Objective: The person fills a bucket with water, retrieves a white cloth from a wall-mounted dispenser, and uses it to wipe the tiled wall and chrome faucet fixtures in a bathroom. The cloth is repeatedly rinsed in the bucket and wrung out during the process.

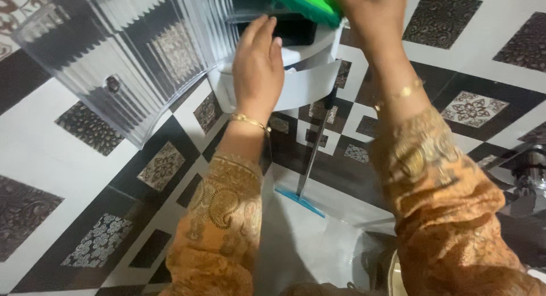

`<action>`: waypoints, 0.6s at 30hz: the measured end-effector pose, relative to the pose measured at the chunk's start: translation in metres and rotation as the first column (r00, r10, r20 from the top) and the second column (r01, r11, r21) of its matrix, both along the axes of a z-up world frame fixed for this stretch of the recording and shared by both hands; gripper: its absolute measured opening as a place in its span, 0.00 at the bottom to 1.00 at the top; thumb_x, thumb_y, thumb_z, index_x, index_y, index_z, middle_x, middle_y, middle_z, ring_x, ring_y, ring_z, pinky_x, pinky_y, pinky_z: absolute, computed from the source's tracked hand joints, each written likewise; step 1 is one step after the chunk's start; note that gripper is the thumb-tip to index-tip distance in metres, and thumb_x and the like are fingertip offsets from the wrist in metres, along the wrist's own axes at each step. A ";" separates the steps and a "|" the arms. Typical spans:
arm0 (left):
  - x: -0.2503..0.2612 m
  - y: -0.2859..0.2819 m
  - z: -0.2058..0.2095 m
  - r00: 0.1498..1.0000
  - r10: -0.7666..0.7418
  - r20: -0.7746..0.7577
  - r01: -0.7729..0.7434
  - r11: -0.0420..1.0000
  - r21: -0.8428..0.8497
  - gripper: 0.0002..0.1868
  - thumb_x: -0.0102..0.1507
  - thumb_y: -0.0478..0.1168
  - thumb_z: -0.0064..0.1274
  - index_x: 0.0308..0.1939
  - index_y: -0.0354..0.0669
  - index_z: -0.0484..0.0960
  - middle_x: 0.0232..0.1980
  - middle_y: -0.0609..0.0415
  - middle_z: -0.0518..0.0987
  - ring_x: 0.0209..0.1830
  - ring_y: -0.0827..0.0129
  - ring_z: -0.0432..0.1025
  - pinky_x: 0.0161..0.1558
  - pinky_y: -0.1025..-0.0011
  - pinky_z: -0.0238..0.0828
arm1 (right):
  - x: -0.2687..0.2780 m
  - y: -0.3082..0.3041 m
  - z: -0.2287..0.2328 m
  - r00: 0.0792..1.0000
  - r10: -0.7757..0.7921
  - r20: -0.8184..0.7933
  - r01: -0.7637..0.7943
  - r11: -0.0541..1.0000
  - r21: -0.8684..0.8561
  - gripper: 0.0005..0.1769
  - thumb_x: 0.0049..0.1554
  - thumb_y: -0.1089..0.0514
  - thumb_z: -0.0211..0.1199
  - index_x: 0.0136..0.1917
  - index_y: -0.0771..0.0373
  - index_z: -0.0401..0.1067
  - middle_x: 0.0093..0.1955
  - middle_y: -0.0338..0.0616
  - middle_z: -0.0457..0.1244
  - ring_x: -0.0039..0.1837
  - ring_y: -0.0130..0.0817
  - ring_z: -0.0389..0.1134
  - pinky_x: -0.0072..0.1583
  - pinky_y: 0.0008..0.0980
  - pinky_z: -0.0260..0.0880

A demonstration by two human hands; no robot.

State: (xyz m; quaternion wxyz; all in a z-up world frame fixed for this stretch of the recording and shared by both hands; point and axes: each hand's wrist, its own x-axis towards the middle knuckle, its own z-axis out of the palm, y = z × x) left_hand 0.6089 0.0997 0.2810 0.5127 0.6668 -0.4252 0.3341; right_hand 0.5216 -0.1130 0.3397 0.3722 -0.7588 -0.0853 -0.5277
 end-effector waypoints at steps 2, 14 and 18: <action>0.005 -0.002 -0.001 0.998 0.034 0.054 -0.035 0.999 0.018 0.16 0.69 0.34 0.54 0.61 0.36 0.79 0.67 0.43 0.76 0.68 0.49 0.70 0.69 0.58 0.68 | -0.038 0.005 -0.013 0.996 -0.089 -0.031 0.090 0.995 0.040 0.07 0.67 0.64 0.73 0.52 0.67 0.75 0.45 0.34 0.67 0.47 0.22 0.67 0.51 0.25 0.69; 0.026 -0.020 0.027 0.949 0.130 0.288 -0.191 0.962 0.194 0.18 0.61 0.35 0.62 0.55 0.37 0.83 0.60 0.47 0.77 0.62 0.51 0.66 0.62 0.52 0.60 | -0.129 0.006 -0.047 0.998 -0.062 0.021 0.052 0.949 0.311 0.13 0.67 0.63 0.72 0.62 0.68 0.74 0.48 0.32 0.64 0.45 0.19 0.64 0.45 0.19 0.62; 0.031 -0.032 0.029 0.901 0.189 0.391 -0.277 0.943 0.183 0.17 0.55 0.36 0.64 0.48 0.39 0.85 0.55 0.46 0.78 0.61 0.49 0.67 0.63 0.48 0.57 | -0.131 0.003 -0.048 0.994 -0.110 0.030 0.094 0.939 0.330 0.13 0.68 0.63 0.73 0.62 0.69 0.74 0.48 0.33 0.65 0.46 0.19 0.63 0.45 0.20 0.63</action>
